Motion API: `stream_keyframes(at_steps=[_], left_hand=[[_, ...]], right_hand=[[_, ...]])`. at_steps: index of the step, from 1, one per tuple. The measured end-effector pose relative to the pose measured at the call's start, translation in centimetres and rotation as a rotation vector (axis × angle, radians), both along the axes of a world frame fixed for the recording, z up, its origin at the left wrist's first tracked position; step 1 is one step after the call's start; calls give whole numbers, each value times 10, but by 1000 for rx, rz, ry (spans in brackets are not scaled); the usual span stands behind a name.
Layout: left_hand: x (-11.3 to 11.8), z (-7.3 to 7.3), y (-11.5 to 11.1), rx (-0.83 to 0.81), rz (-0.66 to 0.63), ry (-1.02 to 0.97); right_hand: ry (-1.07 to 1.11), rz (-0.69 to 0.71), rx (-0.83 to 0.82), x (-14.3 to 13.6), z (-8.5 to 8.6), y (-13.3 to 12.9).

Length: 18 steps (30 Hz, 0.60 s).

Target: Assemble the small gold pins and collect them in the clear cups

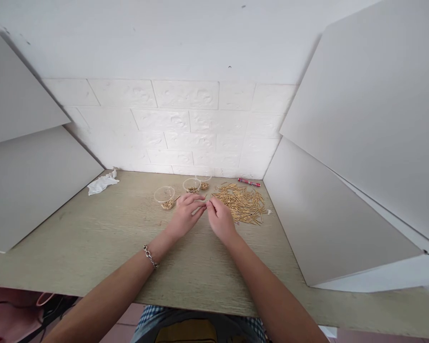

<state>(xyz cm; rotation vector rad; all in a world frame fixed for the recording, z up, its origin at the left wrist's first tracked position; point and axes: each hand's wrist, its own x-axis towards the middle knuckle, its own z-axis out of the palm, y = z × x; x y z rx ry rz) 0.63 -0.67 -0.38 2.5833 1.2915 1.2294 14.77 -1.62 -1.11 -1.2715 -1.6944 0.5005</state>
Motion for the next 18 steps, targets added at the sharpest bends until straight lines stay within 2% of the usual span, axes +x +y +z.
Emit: stream_keyframes(at_steps=[13, 18], left_hand=[[1, -1, 1, -36, 34, 83], [2, -3, 1, -110, 76, 100]], right_hand=[[-76, -2, -1, 1, -3, 3], [-271, -10, -6, 4, -7, 7]])
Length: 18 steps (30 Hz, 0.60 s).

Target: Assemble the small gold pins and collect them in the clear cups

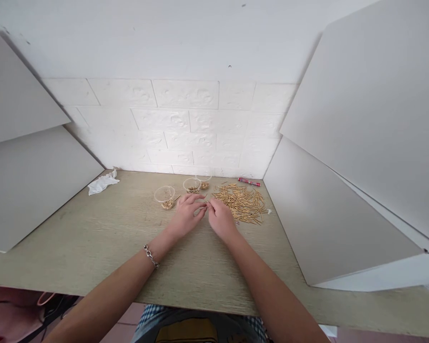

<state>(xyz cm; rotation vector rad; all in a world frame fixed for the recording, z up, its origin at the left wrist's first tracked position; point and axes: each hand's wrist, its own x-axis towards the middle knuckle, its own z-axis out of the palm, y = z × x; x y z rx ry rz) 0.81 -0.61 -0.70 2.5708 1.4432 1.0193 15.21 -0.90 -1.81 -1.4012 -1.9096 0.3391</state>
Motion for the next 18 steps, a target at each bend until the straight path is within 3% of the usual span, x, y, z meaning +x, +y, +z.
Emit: stream_keyframes(at_steps=[4, 10, 18], left_hand=[[0, -3, 2, -51, 51, -25], [-1, -5, 5, -24, 60, -100], [-2, -2, 6, -29, 61, -166]], right_hand=[[-274, 11, 26, 1, 1, 2], [-492, 38, 44, -5, 2, 0], [-511, 27, -11, -11, 3, 0]])
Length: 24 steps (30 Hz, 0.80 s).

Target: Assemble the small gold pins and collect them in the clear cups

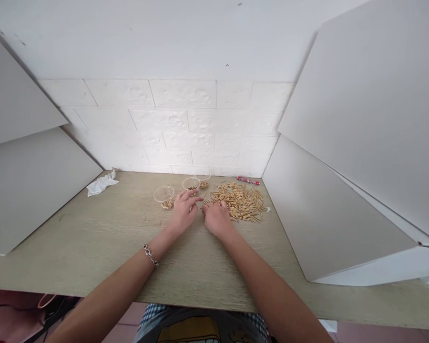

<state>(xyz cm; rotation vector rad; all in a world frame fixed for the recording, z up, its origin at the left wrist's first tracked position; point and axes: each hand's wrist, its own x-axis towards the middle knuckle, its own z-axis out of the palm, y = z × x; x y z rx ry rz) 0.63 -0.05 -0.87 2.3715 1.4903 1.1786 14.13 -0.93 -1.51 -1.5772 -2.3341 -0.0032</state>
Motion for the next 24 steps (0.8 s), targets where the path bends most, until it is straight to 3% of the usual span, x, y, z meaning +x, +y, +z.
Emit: stream_keyframes(at_steps=[11, 15, 20, 24], left_hand=[[-3, 4, 1, 1, 16, -60], [-3, 7, 2, -14, -2, -153], [-3, 16, -1, -341, -239, -419], [-1, 18, -3, -529, -301, -640]], right_hand=[[35, 21, -29, -1, 1, 2], [268, 5, 0, 2, 1, 2], [700, 73, 96, 9, 9, 0], [792, 111, 182, 11, 12, -5]])
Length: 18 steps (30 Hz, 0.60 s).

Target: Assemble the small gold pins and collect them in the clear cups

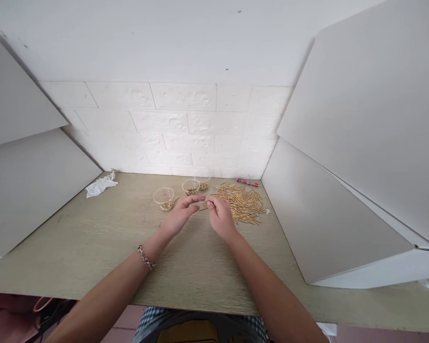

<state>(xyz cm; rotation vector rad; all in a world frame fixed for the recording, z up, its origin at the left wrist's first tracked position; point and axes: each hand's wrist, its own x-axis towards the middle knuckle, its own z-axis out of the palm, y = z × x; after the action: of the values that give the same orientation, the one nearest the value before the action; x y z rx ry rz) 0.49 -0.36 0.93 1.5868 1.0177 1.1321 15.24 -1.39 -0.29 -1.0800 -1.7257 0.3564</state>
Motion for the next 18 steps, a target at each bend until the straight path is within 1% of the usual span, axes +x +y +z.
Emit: stream_keyframes(at_steps=[3, 6, 9, 12, 14, 18], left_hand=[[1, -4, 2, -112, -24, -143], [1, -7, 4, -211, -46, -237], [-1, -5, 4, -327, -65, -337], [-1, 0, 0, -476, -146, -473], [-1, 2, -2, -556, -185, -547], [1, 1, -3, -618, -191, -647]], right_hand=[[-27, -26, 40, -1, 0, -2], [-41, -41, 83, -1, 0, -4], [-36, -51, 127, -1, 0, -5], [-19, -78, 162, -2, 0, -5], [-6, -107, 216, -2, 0, -5], [-63, -154, 335, -3, -4, -5]])
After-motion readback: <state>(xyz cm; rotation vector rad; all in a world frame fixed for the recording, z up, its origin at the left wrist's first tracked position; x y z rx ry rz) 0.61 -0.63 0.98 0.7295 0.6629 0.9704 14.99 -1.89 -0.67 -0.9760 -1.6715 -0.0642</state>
